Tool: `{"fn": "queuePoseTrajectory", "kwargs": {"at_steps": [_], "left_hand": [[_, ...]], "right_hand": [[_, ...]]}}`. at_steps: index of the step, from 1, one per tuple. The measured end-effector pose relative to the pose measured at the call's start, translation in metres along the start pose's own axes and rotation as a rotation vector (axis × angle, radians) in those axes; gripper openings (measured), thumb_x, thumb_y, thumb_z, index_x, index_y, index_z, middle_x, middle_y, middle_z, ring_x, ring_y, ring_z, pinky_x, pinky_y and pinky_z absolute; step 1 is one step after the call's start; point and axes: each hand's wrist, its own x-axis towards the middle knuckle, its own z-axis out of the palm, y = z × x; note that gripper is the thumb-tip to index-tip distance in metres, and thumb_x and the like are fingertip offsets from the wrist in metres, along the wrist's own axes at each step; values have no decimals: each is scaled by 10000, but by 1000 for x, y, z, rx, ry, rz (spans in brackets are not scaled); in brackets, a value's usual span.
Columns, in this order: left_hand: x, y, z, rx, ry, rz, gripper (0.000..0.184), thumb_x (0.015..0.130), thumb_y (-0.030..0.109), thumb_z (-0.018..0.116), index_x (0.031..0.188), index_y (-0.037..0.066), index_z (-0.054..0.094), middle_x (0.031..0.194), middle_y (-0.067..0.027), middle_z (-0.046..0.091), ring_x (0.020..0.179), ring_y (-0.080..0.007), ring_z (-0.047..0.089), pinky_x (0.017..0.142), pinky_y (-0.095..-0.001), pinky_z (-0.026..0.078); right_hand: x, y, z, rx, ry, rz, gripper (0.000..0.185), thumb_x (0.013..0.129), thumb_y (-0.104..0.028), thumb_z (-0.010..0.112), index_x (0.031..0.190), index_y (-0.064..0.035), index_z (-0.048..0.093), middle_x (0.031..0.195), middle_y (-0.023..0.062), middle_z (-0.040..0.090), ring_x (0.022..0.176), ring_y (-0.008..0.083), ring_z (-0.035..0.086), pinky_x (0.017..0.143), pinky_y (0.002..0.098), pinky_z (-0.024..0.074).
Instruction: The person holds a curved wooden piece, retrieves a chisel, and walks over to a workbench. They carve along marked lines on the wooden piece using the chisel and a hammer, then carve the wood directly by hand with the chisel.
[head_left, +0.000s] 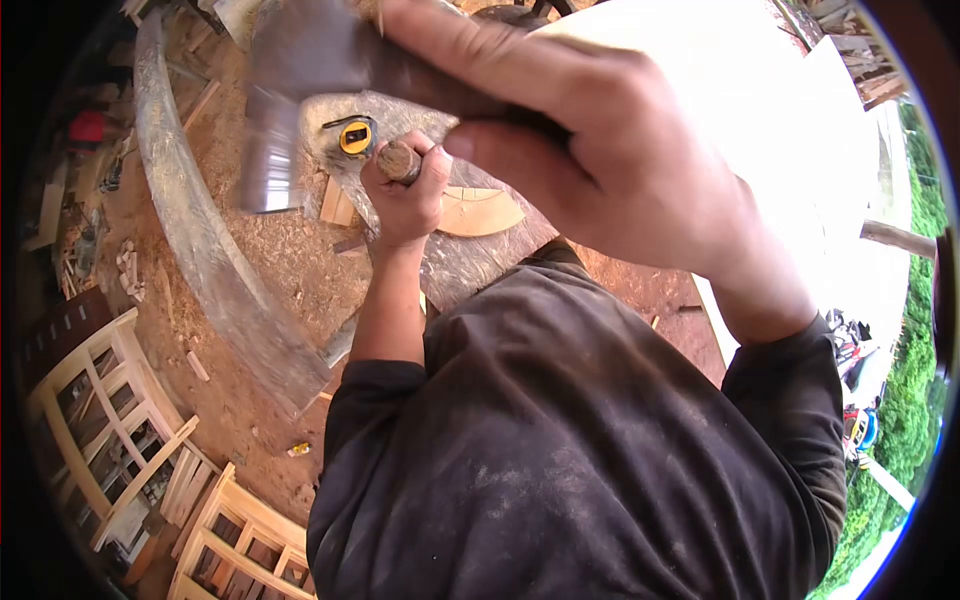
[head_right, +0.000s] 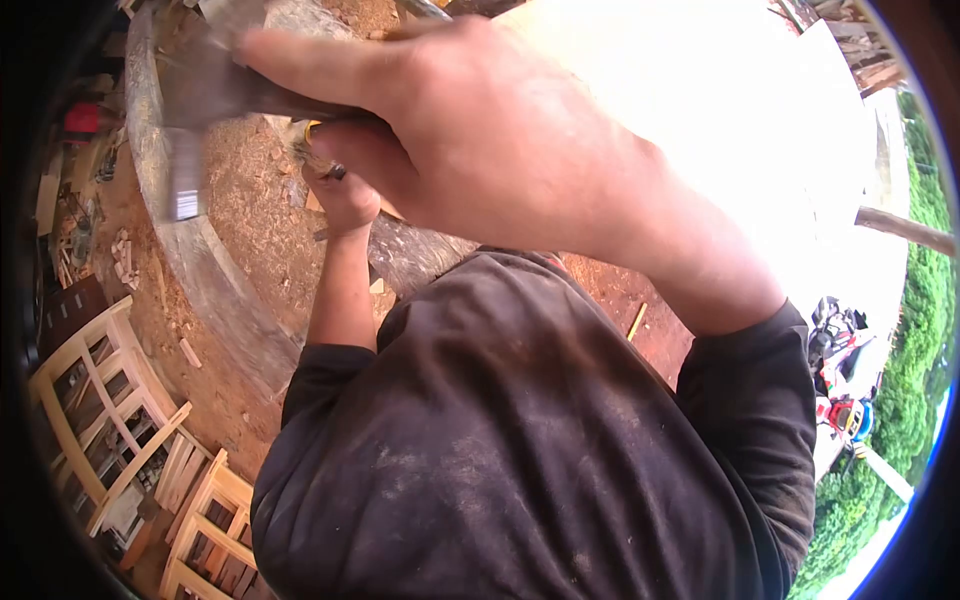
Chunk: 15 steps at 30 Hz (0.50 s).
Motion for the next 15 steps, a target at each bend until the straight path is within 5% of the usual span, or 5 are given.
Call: {"fn": "queuePoseTrajectory", "kwargs": {"at_steps": [3,5,6,13,15], "left_hand": [[-2,-7,-5,-10,-40,58,125,819,-7,672,787,19,553,731,15,536,660,-56,509,585,-254,405],[-8,-8,-12,54,-76,-31,271,832,51,687,1062,-9,556,980,-45,595,873,-103,579,770,-281,472],[-11,-6,-13,97,-87,-57,398,839,80,695,1199,-23,557,1105,-74,624,980,-127,615,863,-295,505],[-12,-24,-16,-81,-33,12,333,817,49,726,1125,-2,611,1082,-82,666,988,-155,640,861,-309,526],[-11,-20,-14,-95,-44,-16,328,822,64,739,1119,0,617,1076,-77,671,976,-152,643,858,-308,523]], "right_hand": [[-5,10,12,108,205,-191,538,904,-48,661,1420,-125,529,1048,188,681,800,293,708,749,408,561],[-20,-2,5,-145,-468,322,558,897,-89,686,1428,-147,525,887,143,662,713,266,678,702,403,556],[-23,-2,7,-150,-454,326,558,897,-89,686,1428,-147,525,887,143,662,713,266,678,702,403,556],[-21,-12,8,-75,-62,14,467,969,-258,593,1421,-183,502,616,110,619,617,222,679,528,394,550],[-28,-3,13,-142,-293,163,464,985,-261,568,1435,-178,490,638,123,633,601,233,681,523,399,551]]}}
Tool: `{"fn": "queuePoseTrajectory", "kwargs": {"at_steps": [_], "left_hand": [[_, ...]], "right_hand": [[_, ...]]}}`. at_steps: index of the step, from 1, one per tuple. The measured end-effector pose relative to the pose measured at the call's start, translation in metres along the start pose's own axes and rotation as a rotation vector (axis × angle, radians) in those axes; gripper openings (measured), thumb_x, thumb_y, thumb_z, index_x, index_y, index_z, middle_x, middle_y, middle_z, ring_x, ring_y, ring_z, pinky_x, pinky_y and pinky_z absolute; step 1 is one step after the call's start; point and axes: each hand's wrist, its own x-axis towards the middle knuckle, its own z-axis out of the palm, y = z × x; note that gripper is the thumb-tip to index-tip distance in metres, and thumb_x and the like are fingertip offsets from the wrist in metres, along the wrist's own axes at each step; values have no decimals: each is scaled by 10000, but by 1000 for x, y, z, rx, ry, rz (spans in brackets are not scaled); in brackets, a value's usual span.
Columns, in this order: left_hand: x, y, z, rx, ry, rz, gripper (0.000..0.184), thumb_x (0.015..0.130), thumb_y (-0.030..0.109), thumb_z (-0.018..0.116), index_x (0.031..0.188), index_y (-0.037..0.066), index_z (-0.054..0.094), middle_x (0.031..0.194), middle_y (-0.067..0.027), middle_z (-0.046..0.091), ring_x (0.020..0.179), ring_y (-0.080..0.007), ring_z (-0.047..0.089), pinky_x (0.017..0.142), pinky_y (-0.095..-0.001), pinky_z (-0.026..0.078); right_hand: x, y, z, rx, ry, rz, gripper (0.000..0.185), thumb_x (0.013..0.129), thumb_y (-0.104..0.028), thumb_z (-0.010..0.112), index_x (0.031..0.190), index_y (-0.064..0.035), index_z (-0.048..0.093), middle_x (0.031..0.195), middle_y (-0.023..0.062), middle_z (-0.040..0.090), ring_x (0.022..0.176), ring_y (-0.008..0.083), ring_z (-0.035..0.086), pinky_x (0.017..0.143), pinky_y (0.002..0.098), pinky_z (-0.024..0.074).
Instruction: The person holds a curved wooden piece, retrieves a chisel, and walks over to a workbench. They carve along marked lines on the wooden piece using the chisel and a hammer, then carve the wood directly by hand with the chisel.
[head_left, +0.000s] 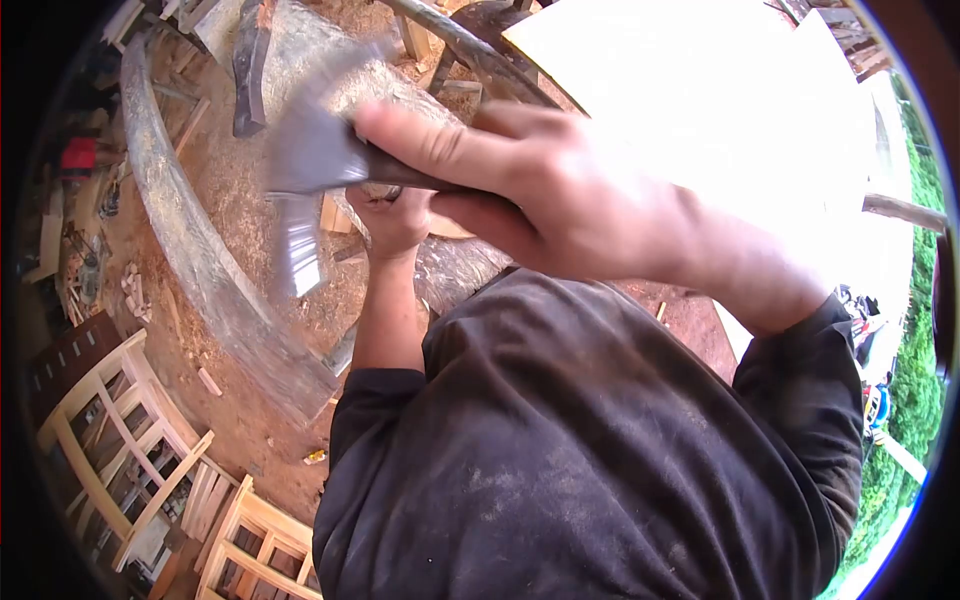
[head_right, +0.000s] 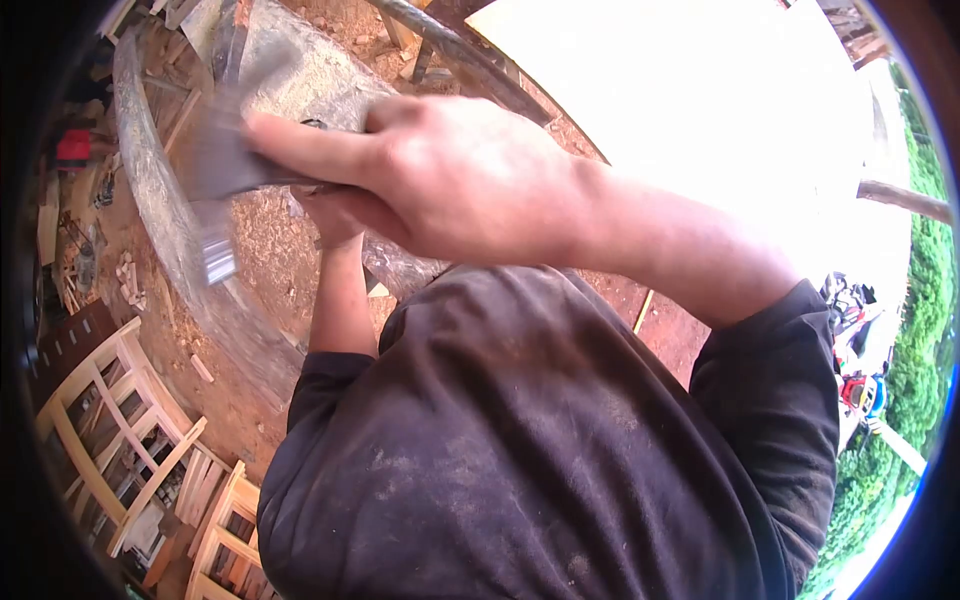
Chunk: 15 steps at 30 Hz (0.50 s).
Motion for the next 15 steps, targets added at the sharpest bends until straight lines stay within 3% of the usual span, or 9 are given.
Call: {"fn": "queuePoseTrajectory", "kwargs": {"at_steps": [1,5,7,9,11,12,15], "left_hand": [[-2,8,2,75,1,-45,334,809,59,748,1112,4,618,1076,-69,668,971,-144,640,850,-305,520],[6,16,13,126,-13,-5,355,818,29,729,1147,4,597,1074,-50,655,963,-137,634,834,-302,513],[6,15,13,119,-14,20,353,830,24,715,1158,1,589,1072,-50,651,965,-141,630,839,-303,511],[1,16,13,115,-11,36,350,843,18,702,1170,-2,580,1070,-50,648,968,-144,626,845,-304,510],[-5,8,9,-5,-41,70,348,856,26,691,1178,-3,564,1051,-47,646,959,-143,622,851,-299,506],[-7,15,13,120,59,-50,336,832,30,705,1140,8,575,1046,-56,640,971,-129,615,848,-302,513],[-2,4,3,169,-77,12,469,848,60,675,1258,57,448,1021,-31,558,865,-111,577,797,-314,515]], "right_hand": [[0,2,-1,-98,-220,112,463,995,-264,553,1444,-177,482,651,132,640,590,236,681,519,402,553],[-1,-1,0,-136,-120,78,464,1000,-243,541,1453,-175,468,665,144,644,599,233,690,519,399,561],[1,-11,-8,1,136,-120,471,993,-213,554,1453,-172,461,659,133,637,606,229,687,518,397,558],[-3,-14,-8,60,171,-108,475,992,-208,557,1455,-172,457,656,124,632,610,221,684,508,390,553],[-8,-4,2,32,118,-102,475,1008,-215,536,1470,-174,438,630,102,605,578,194,664,464,372,531],[-8,1,6,-185,-221,130,469,1024,-228,509,1483,-193,418,617,102,591,547,186,652,439,363,519],[-6,7,6,-37,-133,108,462,1029,-246,502,1483,-220,426,611,103,583,526,187,645,437,366,514]]}}
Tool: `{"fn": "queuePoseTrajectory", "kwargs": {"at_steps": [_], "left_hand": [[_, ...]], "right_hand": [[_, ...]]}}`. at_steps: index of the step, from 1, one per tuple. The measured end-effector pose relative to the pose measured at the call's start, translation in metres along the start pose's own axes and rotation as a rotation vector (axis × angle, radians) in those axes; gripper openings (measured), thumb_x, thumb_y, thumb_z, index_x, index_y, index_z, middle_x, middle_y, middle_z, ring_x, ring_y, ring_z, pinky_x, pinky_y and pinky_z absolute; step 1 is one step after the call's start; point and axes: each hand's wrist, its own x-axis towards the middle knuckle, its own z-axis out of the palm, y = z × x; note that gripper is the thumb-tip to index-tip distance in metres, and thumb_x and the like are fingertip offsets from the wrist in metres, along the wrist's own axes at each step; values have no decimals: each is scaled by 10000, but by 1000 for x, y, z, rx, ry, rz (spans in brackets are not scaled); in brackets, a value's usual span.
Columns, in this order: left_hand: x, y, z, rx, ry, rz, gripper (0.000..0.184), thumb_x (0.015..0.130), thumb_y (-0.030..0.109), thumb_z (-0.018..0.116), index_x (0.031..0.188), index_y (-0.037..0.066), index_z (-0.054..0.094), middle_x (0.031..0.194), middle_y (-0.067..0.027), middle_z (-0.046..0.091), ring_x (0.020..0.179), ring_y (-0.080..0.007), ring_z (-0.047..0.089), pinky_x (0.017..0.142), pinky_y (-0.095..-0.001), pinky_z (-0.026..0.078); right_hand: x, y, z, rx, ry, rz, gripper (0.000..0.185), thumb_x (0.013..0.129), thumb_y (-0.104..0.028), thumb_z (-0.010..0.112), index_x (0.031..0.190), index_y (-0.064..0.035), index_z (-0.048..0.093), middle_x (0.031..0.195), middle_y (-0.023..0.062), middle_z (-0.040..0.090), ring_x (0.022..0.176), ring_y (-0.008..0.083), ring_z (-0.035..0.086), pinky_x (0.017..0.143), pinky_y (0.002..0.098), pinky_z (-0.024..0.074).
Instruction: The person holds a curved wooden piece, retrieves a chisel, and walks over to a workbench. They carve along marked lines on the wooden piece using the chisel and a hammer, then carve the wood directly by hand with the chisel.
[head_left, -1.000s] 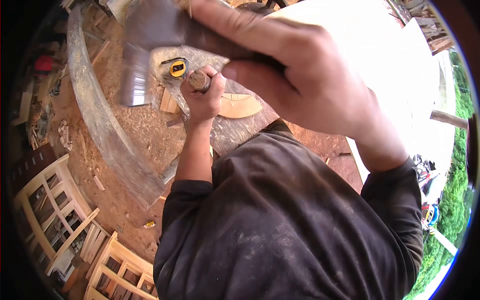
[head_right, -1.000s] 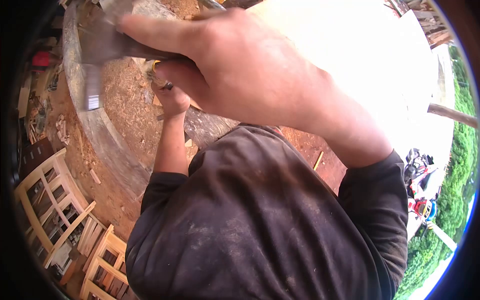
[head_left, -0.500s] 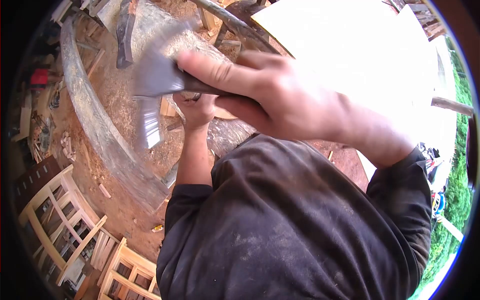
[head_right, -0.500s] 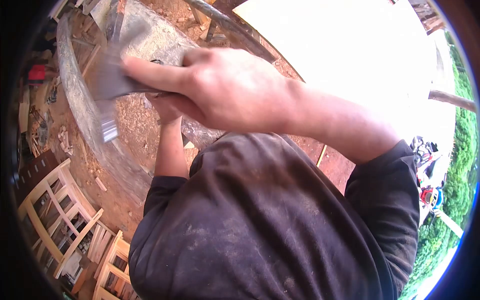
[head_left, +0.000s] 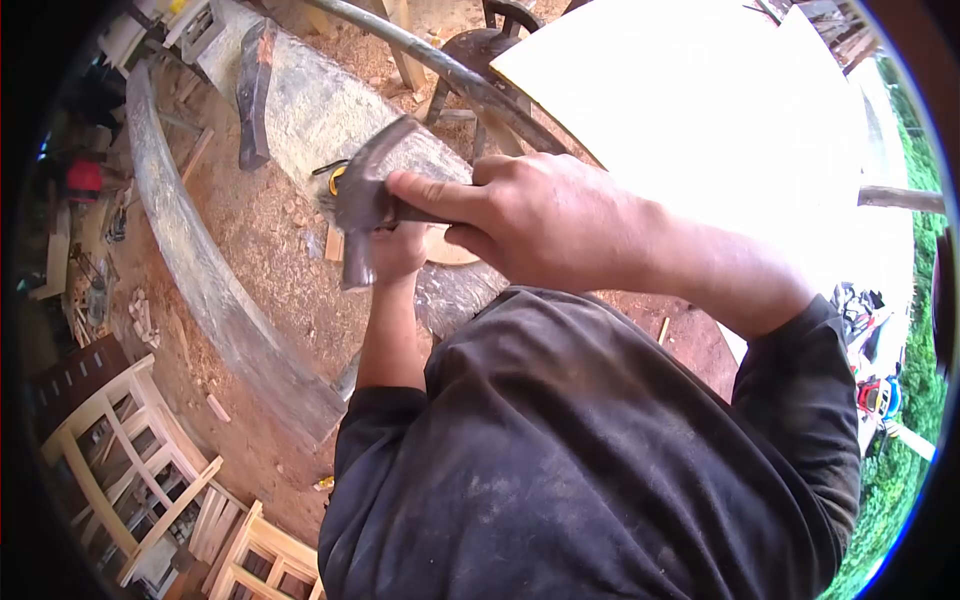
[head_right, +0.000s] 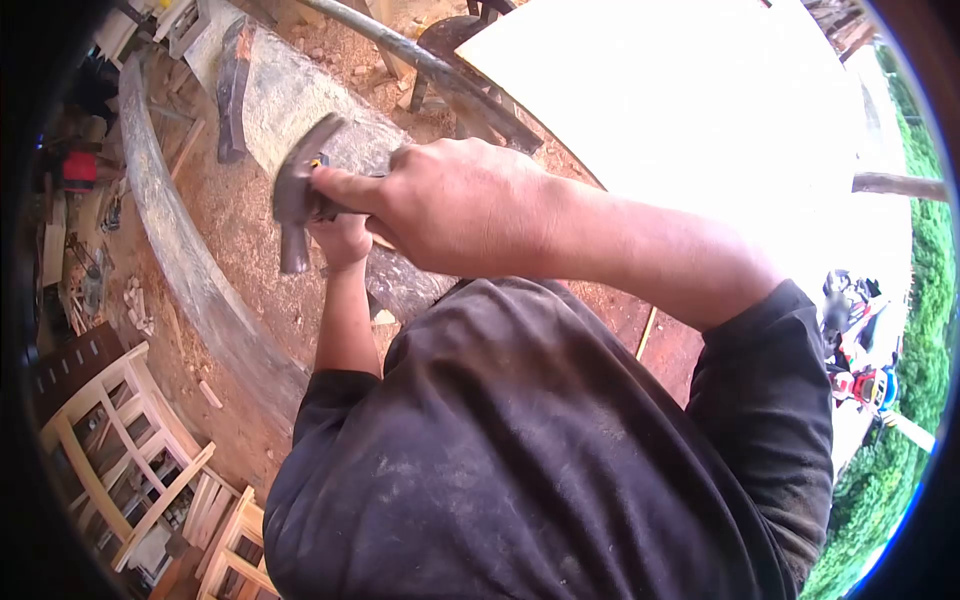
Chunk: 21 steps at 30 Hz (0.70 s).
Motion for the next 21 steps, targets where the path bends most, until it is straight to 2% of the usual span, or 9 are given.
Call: {"fn": "queuePoseTrajectory", "kwargs": {"at_steps": [3,6,7,9,13,14,17,18,21], "left_hand": [[1,1,5,-115,-56,75,504,902,17,642,1341,151,437,1033,-19,558,859,-108,581,776,-309,512],[1,8,6,-57,-25,103,388,877,26,640,1235,66,494,1024,-29,568,896,-113,575,796,-297,499],[0,8,5,-9,-20,118,366,887,34,627,1233,56,511,1017,-19,560,894,-105,567,797,-288,489],[0,15,8,29,2,-146,321,865,69,624,1164,3,527,990,-35,578,919,-110,573,824,-293,491],[4,17,8,-75,-2,-138,314,894,132,635,1167,12,537,995,-45,606,946,-134,597,852,-303,500],[7,-6,-3,-117,112,-163,330,897,178,654,1166,19,550,1022,-49,617,963,-153,611,860,-307,503],[31,-12,-9,-208,318,-126,116,879,70,676,835,61,569,751,-11,609,658,-94,566,585,-259,450],[37,-8,-6,-197,353,-115,188,873,34,684,724,75,576,660,2,606,557,-75,551,493,-243,432],[38,-1,-10,-151,134,-194,224,861,20,693,688,76,562,645,5,590,545,-74,527,506,-234,389]], "right_hand": [[-5,-18,-15,21,95,-102,443,1027,-256,507,1467,-232,458,613,100,591,512,182,639,445,383,522],[-9,-13,-6,122,316,-146,476,1000,-289,550,1459,-203,458,617,154,581,582,250,669,503,391,538],[-5,-13,-11,-16,-46,49,510,972,-301,591,1455,-198,462,670,182,606,648,304,682,553,418,544],[-4,-4,-4,27,-48,110,573,945,-266,635,1482,-185,452,801,136,611,655,273,650,602,425,528],[-16,-5,-9,72,-52,117,592,924,-161,655,1477,-127,446,923,178,669,777,297,695,681,417,547],[-21,1,1,215,122,59,564,934,-172,642,1462,-121,451,946,193,673,818,336,693,713,433,548],[-33,9,7,557,214,92,648,873,29,650,1470,2,401,1278,203,632,1085,299,674,911,366,524],[-37,20,21,546,234,140,649,879,-3,653,1478,-36,406,1225,208,653,1049,318,682,891,377,528],[-50,51,64,417,131,332,627,905,-113,636,1489,-138,409,1068,230,680,972,366,685,846,432,534]]}}
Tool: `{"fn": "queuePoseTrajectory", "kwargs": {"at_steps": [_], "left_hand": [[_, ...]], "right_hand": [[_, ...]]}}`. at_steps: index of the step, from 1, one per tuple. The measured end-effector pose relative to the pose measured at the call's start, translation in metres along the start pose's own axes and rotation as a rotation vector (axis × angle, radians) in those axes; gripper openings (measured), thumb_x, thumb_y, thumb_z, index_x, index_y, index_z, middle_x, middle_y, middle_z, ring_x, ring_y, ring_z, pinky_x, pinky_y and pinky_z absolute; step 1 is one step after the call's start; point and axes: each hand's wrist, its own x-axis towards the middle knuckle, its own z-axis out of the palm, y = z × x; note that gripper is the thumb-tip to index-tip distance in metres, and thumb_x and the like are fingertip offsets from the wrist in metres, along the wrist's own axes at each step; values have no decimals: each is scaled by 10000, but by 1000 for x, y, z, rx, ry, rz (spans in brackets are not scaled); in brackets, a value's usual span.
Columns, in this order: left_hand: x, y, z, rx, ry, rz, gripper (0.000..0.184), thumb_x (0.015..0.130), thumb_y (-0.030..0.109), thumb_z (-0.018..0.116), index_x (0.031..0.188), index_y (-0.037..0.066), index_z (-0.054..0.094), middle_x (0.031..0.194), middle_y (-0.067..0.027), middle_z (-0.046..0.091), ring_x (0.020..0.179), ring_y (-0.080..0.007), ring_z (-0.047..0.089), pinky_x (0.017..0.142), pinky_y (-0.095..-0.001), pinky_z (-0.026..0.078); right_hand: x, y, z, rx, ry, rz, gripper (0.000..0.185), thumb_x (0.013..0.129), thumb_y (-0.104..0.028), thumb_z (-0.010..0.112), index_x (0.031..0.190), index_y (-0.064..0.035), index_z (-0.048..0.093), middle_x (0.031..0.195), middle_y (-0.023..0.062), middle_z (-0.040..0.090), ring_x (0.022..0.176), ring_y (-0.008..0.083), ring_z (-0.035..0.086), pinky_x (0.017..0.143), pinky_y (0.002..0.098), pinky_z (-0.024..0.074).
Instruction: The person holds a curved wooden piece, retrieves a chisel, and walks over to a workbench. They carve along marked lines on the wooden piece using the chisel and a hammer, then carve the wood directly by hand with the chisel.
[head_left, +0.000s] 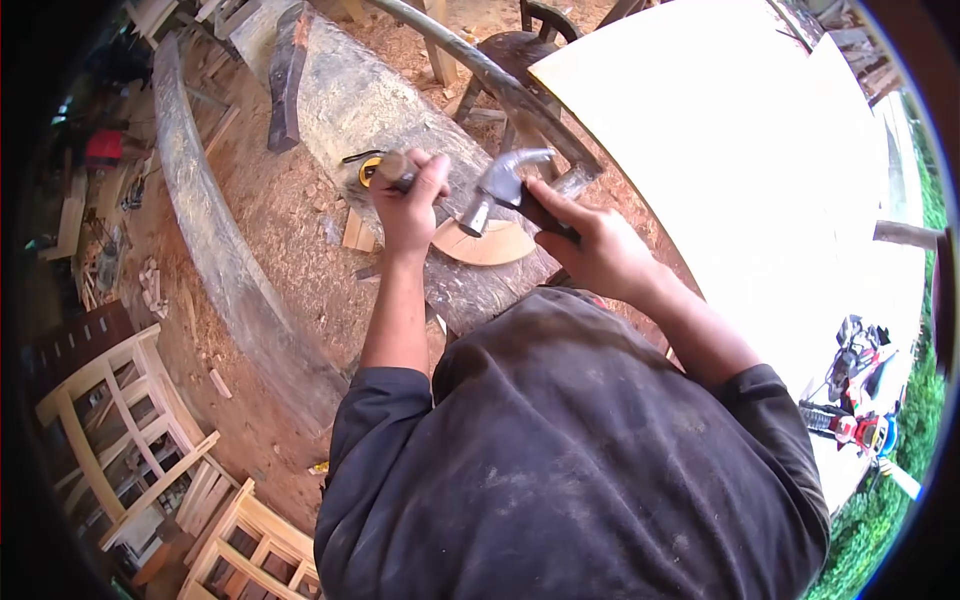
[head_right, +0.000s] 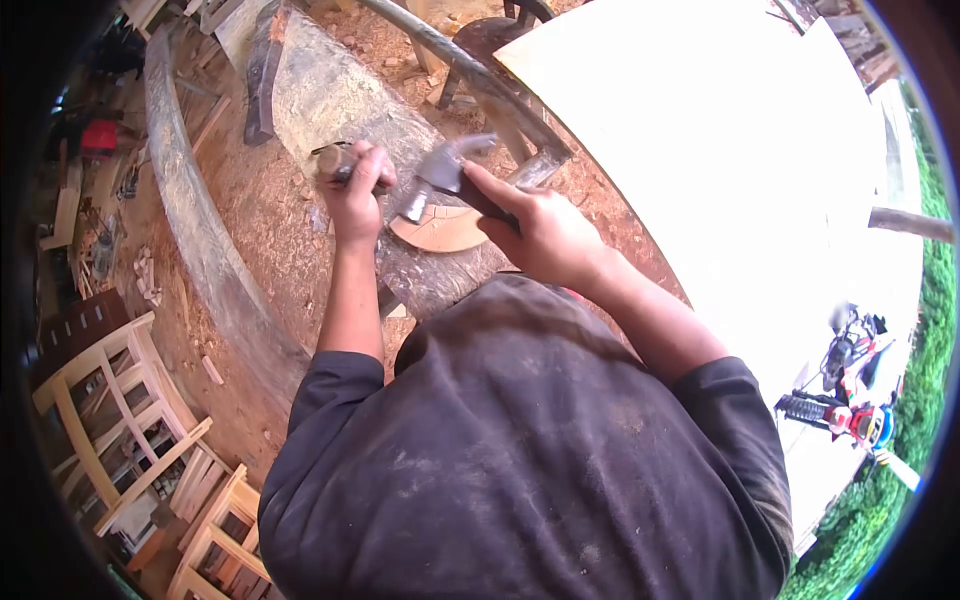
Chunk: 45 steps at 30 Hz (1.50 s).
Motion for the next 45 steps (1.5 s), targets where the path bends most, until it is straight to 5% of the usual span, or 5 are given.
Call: {"fn": "queuePoseTrajectory", "kwargs": {"at_steps": [14,18,21,28,45], "left_hand": [[4,23,-16,407,-548,32,257,876,126,751,695,51,585,714,-16,658,622,-84,576,591,-261,444],[31,23,-36,-90,-100,13,303,881,224,759,662,81,604,662,-19,633,590,-128,596,587,-310,492],[30,35,-31,-68,-131,237,344,902,243,738,646,107,553,605,-14,597,531,-132,573,537,-322,505],[6,22,-6,-112,-229,184,229,973,131,621,803,126,467,570,-33,503,492,-142,484,467,-298,418],[1,10,-4,-29,-123,91,346,948,197,669,658,77,524,553,-15,503,471,-129,473,475,-301,399]], "right_hand": [[13,44,61,-423,-189,333,565,972,-289,542,1511,-286,375,972,220,648,861,410,673,739,510,533],[14,46,63,-479,-200,351,557,984,-301,522,1517,-298,362,973,215,650,867,404,676,737,509,540],[14,44,64,-512,-175,341,561,981,-299,533,1517,-294,367,976,217,646,867,408,674,751,507,538],[8,43,47,-263,-147,341,580,958,-260,584,1505,-232,394,1004,271,675,930,417,681,827,467,530],[2,21,6,13,188,250,610,924,-216,651,1480,-104,425,1006,300,673,921,330,708,834,375,510]]}}
